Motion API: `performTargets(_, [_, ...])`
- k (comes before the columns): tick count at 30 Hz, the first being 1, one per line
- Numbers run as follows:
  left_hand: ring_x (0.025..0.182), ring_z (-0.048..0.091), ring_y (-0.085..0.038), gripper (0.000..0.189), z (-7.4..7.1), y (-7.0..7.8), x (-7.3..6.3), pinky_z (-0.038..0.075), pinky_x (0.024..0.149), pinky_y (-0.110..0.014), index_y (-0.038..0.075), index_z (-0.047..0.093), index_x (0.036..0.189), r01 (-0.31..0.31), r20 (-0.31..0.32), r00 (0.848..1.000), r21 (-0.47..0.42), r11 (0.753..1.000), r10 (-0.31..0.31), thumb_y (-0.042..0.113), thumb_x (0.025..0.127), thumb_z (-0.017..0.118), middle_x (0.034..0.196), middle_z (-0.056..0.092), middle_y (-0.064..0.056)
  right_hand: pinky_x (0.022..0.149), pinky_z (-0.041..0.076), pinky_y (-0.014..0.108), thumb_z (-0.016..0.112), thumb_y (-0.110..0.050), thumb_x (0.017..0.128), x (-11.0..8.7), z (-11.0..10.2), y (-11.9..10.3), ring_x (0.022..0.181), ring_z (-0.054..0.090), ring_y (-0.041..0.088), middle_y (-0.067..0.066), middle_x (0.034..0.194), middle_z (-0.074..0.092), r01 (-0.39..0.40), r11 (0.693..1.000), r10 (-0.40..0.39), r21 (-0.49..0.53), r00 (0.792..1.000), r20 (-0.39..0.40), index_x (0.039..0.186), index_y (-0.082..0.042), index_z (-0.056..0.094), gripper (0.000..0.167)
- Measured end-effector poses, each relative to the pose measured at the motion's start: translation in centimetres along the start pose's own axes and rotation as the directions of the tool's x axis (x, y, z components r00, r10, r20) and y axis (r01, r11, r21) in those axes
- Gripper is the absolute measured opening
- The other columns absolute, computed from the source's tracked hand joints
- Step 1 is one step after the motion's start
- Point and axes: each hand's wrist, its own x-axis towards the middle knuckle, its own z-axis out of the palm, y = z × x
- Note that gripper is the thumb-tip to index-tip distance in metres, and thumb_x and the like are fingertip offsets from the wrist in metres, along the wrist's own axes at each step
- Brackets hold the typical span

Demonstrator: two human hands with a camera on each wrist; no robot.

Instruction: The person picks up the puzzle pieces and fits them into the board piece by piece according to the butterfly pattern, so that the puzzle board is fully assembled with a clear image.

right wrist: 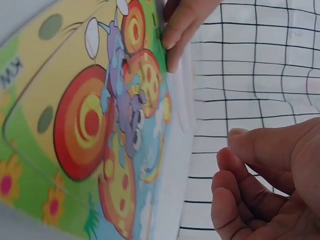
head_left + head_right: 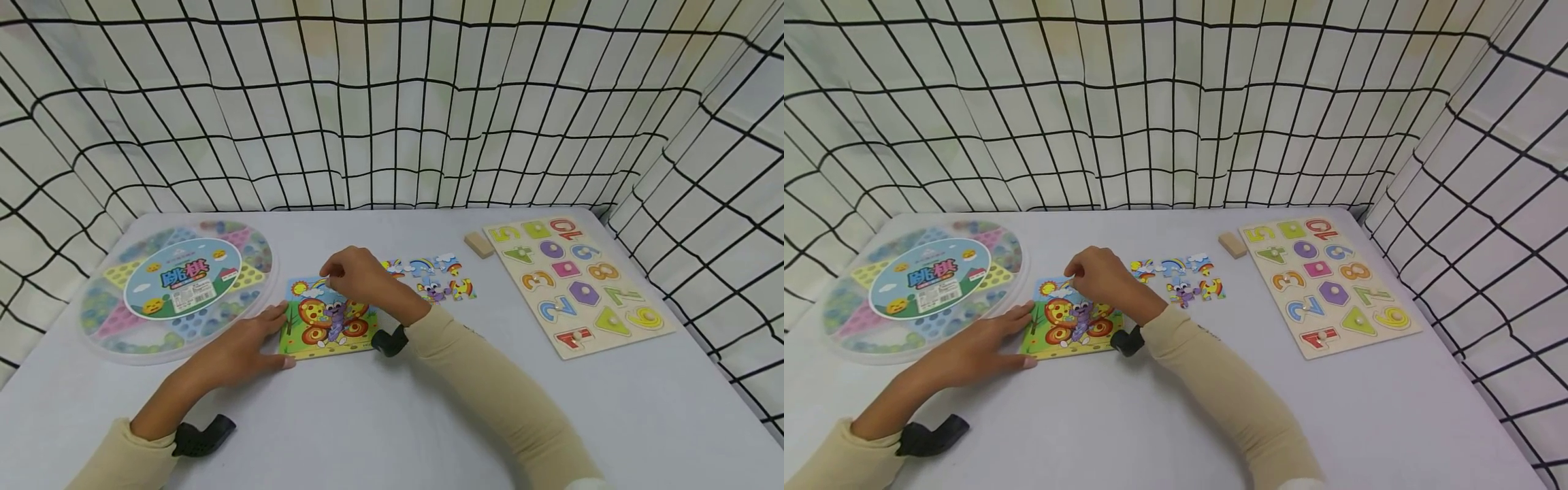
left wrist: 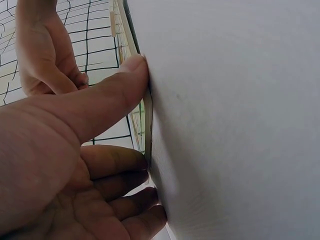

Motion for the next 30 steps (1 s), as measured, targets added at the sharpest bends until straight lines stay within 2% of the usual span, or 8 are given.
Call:
performTargets(7, [0.138,0.024,-0.049,0.084,-0.1,0.1,0.0,0.029,0.105,-0.062,-0.011,0.039,0.143,-0.012,0.002,1.0,-0.006,1.0,0.012,0.038,0.084,0.075,0.153,0.026,-0.027,0.077,0.049,0.023,0.063,-0.011,0.095,-1.8,-2.6,1.0,0.091,0.059,0.014,0.003,0.101,0.067,0.026,0.999,-0.027,0.025,0.999,0.035,0.116,-0.003,0.07,0.023])
performTargets(14, [0.138,0.024,-0.049,0.085,-0.1,0.2,-0.1,0.03,0.105,-0.061,-0.01,0.038,0.143,-0.001,-0.002,1.0,0.002,1.0,0.001,0.036,0.084,0.076,0.154,0.026,-0.027,0.075,0.05,0.023,0.065,-0.01,0.094,-2.9,-4.4,3.3,0.09,0.06,0.015,0.002,0.1,0.068,0.021,1.0,-0.021,0.014,0.999,0.033,0.116,-0.002,0.07,0.024])
performTargets(21, [0.139,0.022,-0.049,0.083,0.0,0.1,-0.3,0.027,0.106,-0.062,-0.011,0.038,0.143,0.001,0.002,1.0,-0.009,1.0,-0.001,0.035,0.085,0.076,0.154,0.024,-0.027,0.077,0.051,0.025,0.067,-0.011,0.093,-4.2,-5.7,5.9,0.089,0.06,0.015,0.001,0.096,0.068,-0.002,1.0,0.002,0.001,1.0,0.027,0.116,-0.002,0.07,0.025])
performTargets(30, [0.139,0.021,-0.048,0.083,0.2,0.3,-0.2,0.027,0.106,-0.061,-0.01,0.038,0.143,0.009,0.014,1.0,-0.003,1.0,-0.009,0.035,0.085,0.076,0.155,0.024,-0.026,0.078,0.048,0.031,0.069,-0.012,0.091,-6.3,-6.9,8.5,0.09,0.056,0.017,0.002,0.096,0.064,-0.068,0.996,0.069,-0.049,0.998,0.011,0.121,-0.003,0.067,0.032])
